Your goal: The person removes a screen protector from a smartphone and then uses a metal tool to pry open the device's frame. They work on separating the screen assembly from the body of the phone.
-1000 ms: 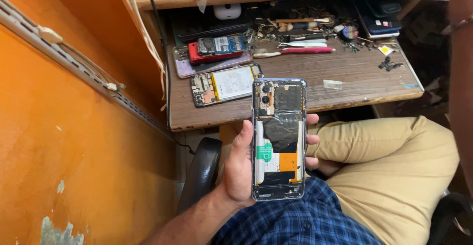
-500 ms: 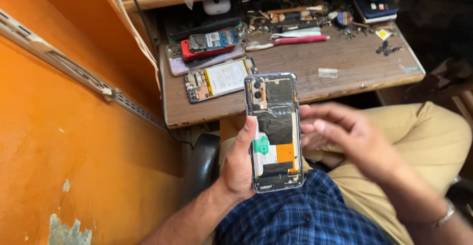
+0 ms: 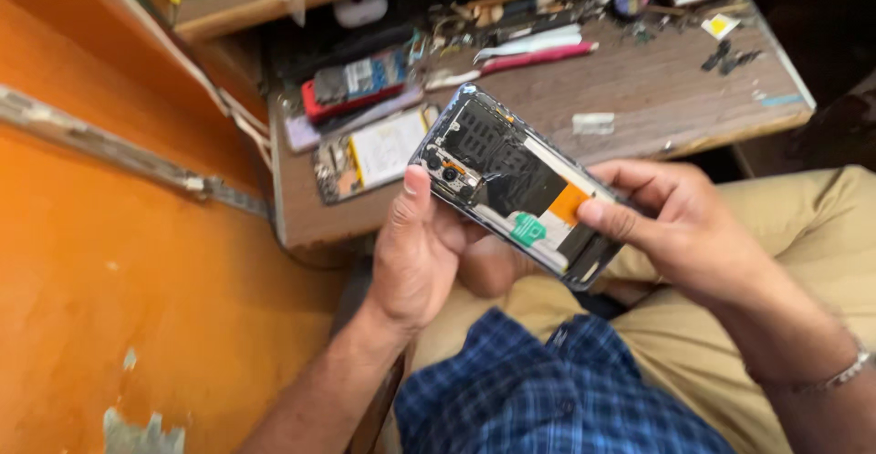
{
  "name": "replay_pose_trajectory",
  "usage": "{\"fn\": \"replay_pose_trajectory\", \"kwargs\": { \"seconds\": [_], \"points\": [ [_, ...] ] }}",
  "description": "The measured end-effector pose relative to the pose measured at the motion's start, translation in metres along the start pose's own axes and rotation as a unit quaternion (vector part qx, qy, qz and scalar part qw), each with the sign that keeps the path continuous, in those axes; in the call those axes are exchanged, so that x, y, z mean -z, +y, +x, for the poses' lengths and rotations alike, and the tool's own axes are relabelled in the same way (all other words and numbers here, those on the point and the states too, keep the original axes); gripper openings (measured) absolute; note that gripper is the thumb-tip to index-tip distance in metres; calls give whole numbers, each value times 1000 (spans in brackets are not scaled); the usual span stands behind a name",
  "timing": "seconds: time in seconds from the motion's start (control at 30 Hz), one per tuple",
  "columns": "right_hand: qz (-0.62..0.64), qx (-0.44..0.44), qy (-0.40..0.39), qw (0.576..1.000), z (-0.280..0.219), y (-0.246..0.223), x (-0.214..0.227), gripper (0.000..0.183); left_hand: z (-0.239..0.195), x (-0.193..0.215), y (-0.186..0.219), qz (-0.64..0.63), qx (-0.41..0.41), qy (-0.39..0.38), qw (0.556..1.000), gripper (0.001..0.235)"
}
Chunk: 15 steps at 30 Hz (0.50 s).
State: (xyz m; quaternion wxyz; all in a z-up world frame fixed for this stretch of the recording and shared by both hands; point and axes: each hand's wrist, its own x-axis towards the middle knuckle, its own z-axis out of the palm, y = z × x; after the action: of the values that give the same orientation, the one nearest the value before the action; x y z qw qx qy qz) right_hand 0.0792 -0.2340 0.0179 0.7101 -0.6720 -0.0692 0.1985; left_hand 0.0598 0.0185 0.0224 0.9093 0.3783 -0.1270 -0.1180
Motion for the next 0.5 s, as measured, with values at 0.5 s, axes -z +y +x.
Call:
{"fn": "replay_pose_trajectory", "kwargs": {
  "seconds": [0.5],
  "points": [
    [-578,275,-5,768,60,-31,72,36,31,20,21,162,71,266,948,28]
  ]
}}
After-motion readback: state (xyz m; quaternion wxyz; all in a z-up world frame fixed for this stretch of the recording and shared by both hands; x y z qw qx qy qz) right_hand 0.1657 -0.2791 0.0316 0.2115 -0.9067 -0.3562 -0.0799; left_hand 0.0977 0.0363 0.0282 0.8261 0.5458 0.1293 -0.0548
